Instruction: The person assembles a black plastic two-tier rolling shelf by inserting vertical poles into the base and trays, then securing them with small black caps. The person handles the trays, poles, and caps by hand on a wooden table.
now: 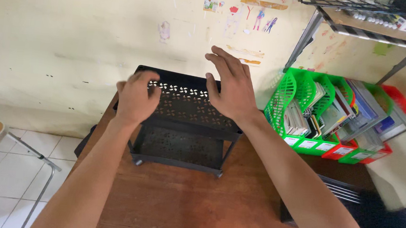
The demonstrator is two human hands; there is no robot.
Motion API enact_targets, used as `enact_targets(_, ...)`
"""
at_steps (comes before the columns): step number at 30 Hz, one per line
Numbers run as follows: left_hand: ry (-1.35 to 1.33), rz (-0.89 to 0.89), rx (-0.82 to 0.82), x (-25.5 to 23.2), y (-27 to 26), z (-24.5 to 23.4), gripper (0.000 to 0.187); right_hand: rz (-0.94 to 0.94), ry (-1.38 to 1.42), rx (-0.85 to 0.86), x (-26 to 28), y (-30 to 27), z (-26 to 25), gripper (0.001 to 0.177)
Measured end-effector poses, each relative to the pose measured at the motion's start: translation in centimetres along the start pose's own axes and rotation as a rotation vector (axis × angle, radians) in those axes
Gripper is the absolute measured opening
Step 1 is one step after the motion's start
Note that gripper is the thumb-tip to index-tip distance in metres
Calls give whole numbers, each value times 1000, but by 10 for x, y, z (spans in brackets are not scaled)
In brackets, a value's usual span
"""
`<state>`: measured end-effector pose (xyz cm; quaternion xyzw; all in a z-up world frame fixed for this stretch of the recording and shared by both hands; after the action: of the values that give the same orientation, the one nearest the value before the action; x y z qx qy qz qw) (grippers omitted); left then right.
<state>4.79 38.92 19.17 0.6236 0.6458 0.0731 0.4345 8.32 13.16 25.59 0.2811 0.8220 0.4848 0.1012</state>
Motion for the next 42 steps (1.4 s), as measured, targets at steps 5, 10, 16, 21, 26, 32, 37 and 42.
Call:
enact_targets(5, 9, 360, -373, -57, 42, -49, 48, 52, 17, -66, 11, 18, -11, 45)
enact_targets(10, -44, 515, -523, -116, 51, -88, 53, 41, 15, -168, 16, 39, -29, 44)
enact_targets(16, -69, 462, -475, -134, 49, -84, 50, -41, 24, -226, 21, 45, -39, 45)
enact_targets(21, 27, 377, -233, -92, 22, -24, 44, 60, 3, -35, 11, 14, -10, 44)
enact_targets(26, 57, 182, 132, -33, -33, 40, 37, 180, -65, 413, -7, -50, 20, 38)
enact_targets(32, 188, 149, 190, 8, -59, 61, 41, 363, -88, 723, -18, -95, 31, 57)
enact_targets(37, 237, 110, 261, 5, -61, 56, 40, 379, -37, 633, -12, -93, 29, 57)
enact_targets(42, 169, 362, 90, -24, -74, 68, 29, 468, 121, 451, 0, -96, 31, 35)
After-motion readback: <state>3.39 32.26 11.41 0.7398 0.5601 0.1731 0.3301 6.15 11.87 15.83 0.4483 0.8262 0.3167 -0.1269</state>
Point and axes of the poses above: each hand's wrist, its own y-axis towards the middle knuckle, its own z-axis out of the palm, x = y × z, the point moved 1 cm from there along y, towards the middle knuckle, and after that the axes turned 6 degrees about -x, right-handed, at the moved point
